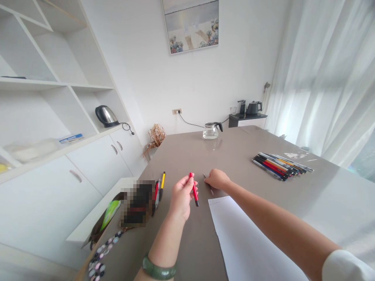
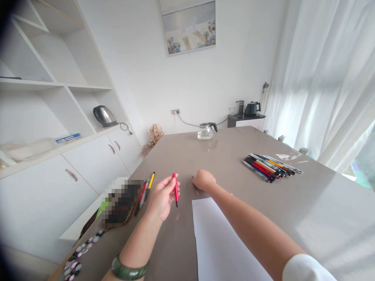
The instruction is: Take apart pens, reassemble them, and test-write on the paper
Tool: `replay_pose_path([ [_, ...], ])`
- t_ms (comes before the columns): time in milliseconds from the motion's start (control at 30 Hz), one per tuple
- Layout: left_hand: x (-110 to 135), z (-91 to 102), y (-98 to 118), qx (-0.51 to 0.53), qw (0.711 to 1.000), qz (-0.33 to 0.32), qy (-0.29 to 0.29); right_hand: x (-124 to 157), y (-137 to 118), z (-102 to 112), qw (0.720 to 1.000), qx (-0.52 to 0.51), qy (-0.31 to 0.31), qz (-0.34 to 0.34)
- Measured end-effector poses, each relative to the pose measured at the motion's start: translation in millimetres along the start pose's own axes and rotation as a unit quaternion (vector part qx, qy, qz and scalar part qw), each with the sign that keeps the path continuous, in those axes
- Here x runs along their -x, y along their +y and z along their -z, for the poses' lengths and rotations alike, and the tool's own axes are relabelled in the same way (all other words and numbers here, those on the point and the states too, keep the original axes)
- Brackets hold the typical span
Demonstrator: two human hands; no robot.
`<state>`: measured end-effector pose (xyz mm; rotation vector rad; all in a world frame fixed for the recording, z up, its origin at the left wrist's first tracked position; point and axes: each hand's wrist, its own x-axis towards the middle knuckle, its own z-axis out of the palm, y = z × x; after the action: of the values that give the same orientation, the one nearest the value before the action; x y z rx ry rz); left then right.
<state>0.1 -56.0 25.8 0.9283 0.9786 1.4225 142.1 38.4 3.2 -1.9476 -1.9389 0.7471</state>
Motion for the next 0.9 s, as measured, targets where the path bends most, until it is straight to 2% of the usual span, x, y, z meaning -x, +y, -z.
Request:
replay_pose_path([
  [167,1,-1.0,1,-0.013,1.000,0.002,-0.006,6,0,3,0.999,-0.030,0.006,0.018],
  [400,2,-2.6,0,-0.036,0.999,0.024,-0.013,2,5,5,0.994,-0.103,0.002,0.040],
  [567,5,-7.8,-5,-0.087,0.994,0.050,-0.049,16,13,19,0.978,-0.195,-0.006,0.077],
  [667,7,-10.5,-10,-0.144,0.986,0.053,-0.067,39,20,32,0.960,-0.255,-0.031,0.109],
  [733,9,-11.8,-13,-0.178,0.979,0.046,-0.083,55,23,38,0.932,-0.325,-0.076,0.141],
  [833,11,-14.5,-17,-0.200,0.972,0.043,-0.114,75,27,38,0.888,-0.393,-0.157,0.178],
  [900,12,-17.0,-17,-0.197,0.970,0.053,-0.135,83,29,34,0.878,-0.403,-0.181,0.184],
])
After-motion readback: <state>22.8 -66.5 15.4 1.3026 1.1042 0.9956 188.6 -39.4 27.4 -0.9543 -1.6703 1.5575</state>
